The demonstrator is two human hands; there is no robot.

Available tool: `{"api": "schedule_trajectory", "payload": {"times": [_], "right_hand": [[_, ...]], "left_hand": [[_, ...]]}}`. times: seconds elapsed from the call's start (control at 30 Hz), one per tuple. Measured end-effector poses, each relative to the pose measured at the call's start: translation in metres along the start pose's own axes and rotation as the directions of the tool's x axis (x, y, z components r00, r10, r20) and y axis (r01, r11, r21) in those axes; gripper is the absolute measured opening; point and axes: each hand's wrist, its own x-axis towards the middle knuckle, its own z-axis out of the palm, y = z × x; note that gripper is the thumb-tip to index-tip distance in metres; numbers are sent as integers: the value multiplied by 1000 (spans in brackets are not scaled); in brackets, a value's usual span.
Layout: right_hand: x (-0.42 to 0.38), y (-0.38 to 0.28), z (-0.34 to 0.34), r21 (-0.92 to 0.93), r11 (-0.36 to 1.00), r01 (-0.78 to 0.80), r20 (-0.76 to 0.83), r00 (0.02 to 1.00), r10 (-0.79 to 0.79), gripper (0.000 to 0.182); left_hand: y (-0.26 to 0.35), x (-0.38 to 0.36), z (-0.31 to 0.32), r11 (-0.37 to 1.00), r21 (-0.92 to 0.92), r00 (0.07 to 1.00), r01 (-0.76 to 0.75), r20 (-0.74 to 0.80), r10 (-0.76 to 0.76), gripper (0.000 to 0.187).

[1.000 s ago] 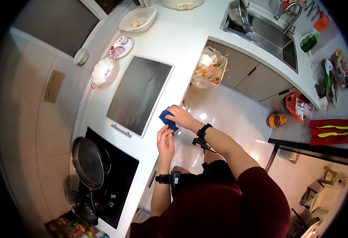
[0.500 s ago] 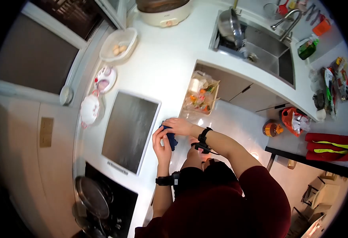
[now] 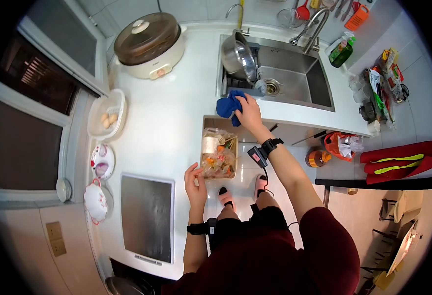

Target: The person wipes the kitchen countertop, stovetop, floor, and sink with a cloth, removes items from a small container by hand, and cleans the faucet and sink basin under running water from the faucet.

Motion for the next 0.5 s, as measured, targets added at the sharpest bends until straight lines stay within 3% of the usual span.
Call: {"api": "schedule_trajectory", "payload": {"times": [0.07, 0.13, 0.17, 0.23, 0.33, 0.5], "right_hand": [[4, 33, 10, -104, 994, -21, 14, 1000, 23, 53], [-5, 61, 14, -282, 959, 31, 185, 982, 23, 65], [-10, 73, 18, -147, 988, 48, 207, 978, -16, 79], [-15, 82, 22, -160, 979, 129, 157, 982, -104, 85], [-27, 98, 8, -208, 956, 207, 133, 974, -182, 80], [-60, 179, -63, -192, 974, 117, 130, 987, -93, 83]], "left_hand": [[9, 10, 18, 1000, -9, 998, 5, 67, -5, 11], [13, 15, 40, 1000, -7, 993, -26, 113, 27, 12], [14, 18, 51, 999, 6, 989, -52, 138, 51, 13], [30, 20, 73, 995, 87, 984, -50, 176, 34, 11], [33, 24, 111, 996, 66, 979, -52, 198, 38, 10], [54, 33, 183, 978, 123, 959, -166, 250, 131, 9]]}}
